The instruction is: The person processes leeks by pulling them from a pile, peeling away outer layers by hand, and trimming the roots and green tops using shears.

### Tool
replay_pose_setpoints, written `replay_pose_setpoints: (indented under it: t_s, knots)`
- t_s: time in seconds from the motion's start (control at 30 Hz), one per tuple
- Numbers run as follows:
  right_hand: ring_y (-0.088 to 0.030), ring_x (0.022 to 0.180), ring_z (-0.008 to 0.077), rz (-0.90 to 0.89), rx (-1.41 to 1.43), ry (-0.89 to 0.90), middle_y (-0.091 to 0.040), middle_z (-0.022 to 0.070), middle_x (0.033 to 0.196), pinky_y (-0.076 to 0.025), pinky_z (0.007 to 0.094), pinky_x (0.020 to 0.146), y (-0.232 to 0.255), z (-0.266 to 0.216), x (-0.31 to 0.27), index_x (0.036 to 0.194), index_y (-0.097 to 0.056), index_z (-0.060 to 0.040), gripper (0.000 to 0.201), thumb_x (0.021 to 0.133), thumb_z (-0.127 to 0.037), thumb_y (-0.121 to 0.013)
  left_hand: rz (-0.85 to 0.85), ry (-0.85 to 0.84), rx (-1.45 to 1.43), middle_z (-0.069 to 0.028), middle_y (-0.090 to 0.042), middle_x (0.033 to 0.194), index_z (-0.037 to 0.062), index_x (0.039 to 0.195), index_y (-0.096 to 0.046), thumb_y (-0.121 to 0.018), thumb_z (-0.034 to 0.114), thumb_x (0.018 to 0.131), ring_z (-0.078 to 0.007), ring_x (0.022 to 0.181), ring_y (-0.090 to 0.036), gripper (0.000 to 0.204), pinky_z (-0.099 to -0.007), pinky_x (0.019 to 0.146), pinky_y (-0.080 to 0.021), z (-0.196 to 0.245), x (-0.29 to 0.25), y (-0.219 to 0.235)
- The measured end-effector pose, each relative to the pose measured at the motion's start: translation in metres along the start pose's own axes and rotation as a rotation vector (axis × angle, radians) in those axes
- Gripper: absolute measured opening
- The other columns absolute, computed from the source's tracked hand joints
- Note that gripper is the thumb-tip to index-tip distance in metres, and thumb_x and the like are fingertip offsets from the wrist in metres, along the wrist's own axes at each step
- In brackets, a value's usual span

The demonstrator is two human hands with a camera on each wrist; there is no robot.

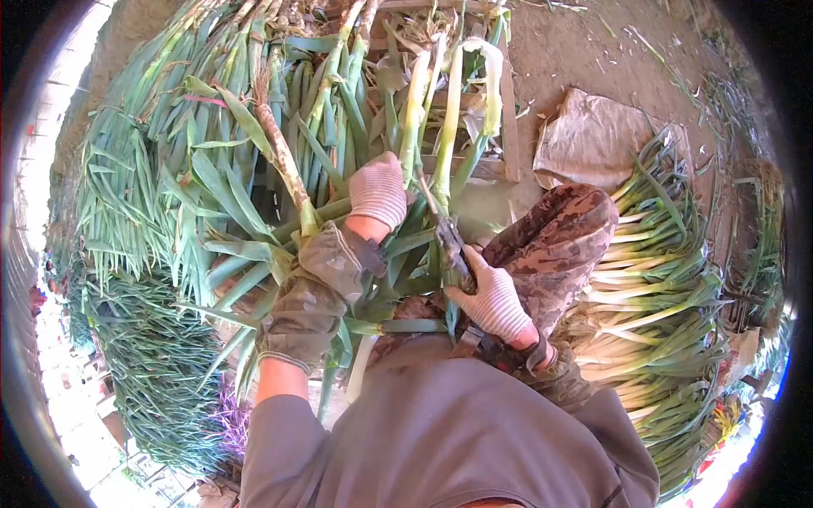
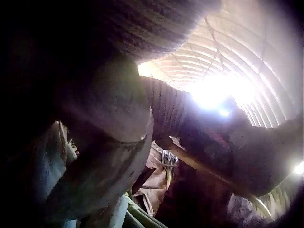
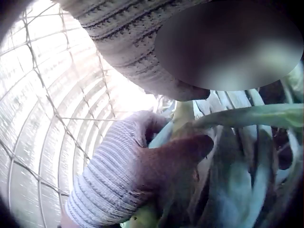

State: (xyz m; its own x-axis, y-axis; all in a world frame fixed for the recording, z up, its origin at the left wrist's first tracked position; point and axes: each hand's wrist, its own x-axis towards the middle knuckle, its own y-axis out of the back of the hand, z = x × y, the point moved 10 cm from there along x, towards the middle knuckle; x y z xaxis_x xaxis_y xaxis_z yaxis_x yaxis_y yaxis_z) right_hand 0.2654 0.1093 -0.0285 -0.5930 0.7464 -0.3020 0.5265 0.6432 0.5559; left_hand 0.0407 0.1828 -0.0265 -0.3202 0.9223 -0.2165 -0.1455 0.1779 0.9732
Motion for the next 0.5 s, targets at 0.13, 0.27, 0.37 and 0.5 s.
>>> replay_pose_setpoints:
  t_s: [0.13,0.27,0.37,0.5]
  knots:
    - [-0.069,0.082,0.0434,-0.042,0.025,-0.046,-0.069,0.0272,0.086,-0.056,0.0468,0.076,-0.005,0.000,-0.004,0.143,-0.046,-0.0007,0.072,0.080,-0.023,-0.072,0.010,0.025,-0.015,-0.0206,-0.071,0.096,0.0017,0.105,-0.057,-0.087,0.036,0.073,-0.0365,0.089,-0.072,0.056,-0.0432,0.080,-0.059,0.001,-0.002,0.003]
    - [-0.069,0.085,0.0437,0.061,0.010,0.008,-0.068,0.0281,0.088,-0.056,0.0467,0.078,-0.006,0.000,0.018,0.141,-0.047,-0.0008,0.071,0.078,-0.020,-0.071,0.057,-0.030,-0.009,-0.0206,-0.071,0.096,0.0020,0.104,-0.057,-0.086,0.031,0.073,-0.0362,0.089,-0.072,0.052,-0.0429,0.079,-0.059,0.002,0.000,-0.002]
    - [-0.068,0.088,0.0441,0.076,-0.012,0.002,-0.068,0.0287,0.090,-0.055,0.0466,0.080,-0.006,-0.002,0.041,0.140,-0.048,-0.0009,0.070,0.077,-0.019,-0.071,0.051,-0.018,-0.054,-0.0207,-0.071,0.096,0.0019,0.104,-0.058,-0.086,0.027,0.073,-0.0358,0.090,-0.072,0.049,-0.0430,0.079,-0.059,0.003,-0.003,0.003]
    - [-0.068,0.090,0.0448,0.120,-0.029,0.000,-0.068,0.0280,0.090,-0.055,0.0465,0.082,-0.004,-0.003,0.067,0.138,-0.050,-0.0012,0.067,0.077,-0.020,-0.071,0.059,-0.020,-0.055,-0.0208,-0.071,0.096,0.0017,0.104,-0.058,-0.084,0.022,0.074,-0.0355,0.091,-0.072,0.045,-0.0432,0.079,-0.058,0.005,-0.005,0.009]
